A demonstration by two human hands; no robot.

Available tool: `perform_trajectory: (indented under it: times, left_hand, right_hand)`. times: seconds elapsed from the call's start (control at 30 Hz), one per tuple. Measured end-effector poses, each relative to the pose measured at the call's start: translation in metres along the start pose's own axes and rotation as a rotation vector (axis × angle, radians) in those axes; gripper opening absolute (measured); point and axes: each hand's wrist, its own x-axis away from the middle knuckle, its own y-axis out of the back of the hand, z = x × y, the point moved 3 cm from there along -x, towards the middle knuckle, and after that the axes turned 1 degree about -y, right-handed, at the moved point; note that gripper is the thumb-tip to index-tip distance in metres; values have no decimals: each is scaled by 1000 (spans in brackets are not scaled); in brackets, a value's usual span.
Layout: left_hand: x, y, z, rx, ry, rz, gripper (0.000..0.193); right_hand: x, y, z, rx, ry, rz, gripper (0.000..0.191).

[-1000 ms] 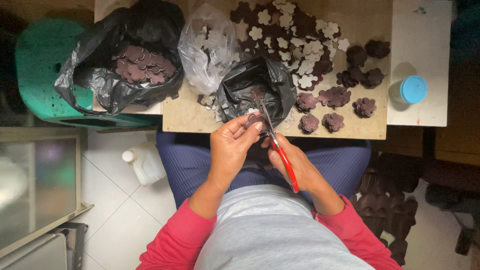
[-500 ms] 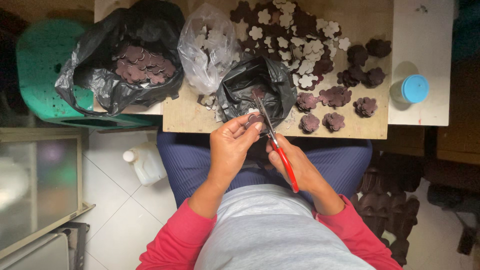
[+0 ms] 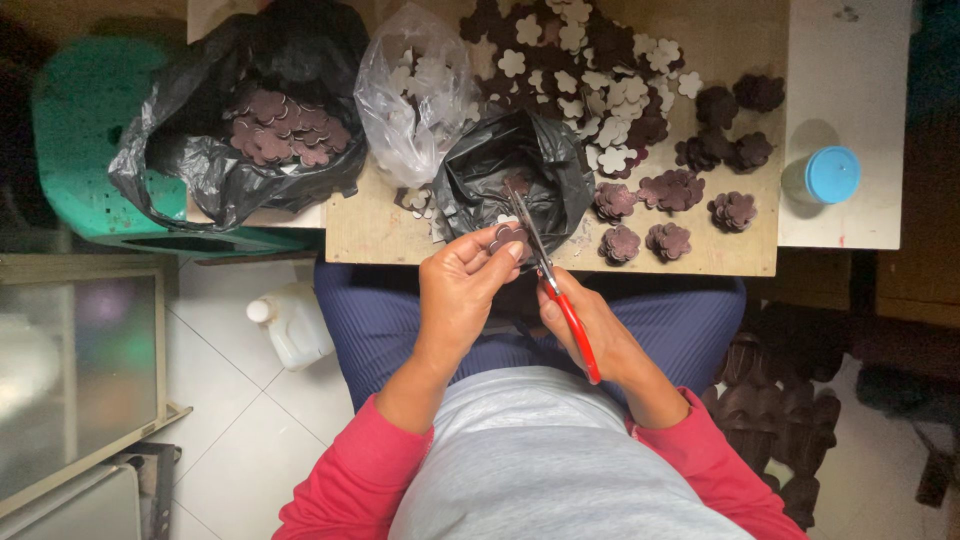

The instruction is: The person sits cross-legged and uses red-handled scissors to trim the edges of small flower-shaped craft pieces. They handle the pieces one at a time, rotate them, and place trimmed pieces into a black plastic bag on the table.

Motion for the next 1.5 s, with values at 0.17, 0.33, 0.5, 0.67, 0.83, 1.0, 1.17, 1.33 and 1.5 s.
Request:
perform_trajectory:
  times: [0.17,0.33,0.5,0.67,0.83,1.0,1.17,1.33,1.5]
  left_hand:
    - [0,2,0,18,1,10,31]
    - [-1,3,-1,29,28,5,31]
    - [0,4,-1,3,46,6,31]
    - [0,3,-2,14,37,13,30]
    - [-1,3,-1,9,36,13,30]
    - [-2,4,1,11,42,10,30]
    - [-3,6,2,25,41,18,30]
    - [-4,8,3,8,41,34,31]
    - [-5,7,10,61,112,77,32]
  right_hand:
    - [0,0,0,4,6,-1,53]
    - [-1,2,0,-8,-46,26,48]
    - [0,1,1,-185,-67,130,46]
    - [-1,1,0,-101,-50,111,45]
    - [-2,2,0,-47,-67,99,45]
    - [-1,1,1,-50,-66,82,45]
    - [-1,2,-4,-52,-17,75,45]
    - [3,-1,-24,-177,-139,40,45]
    - [-1,-5,-33,-459,-82,-157,37]
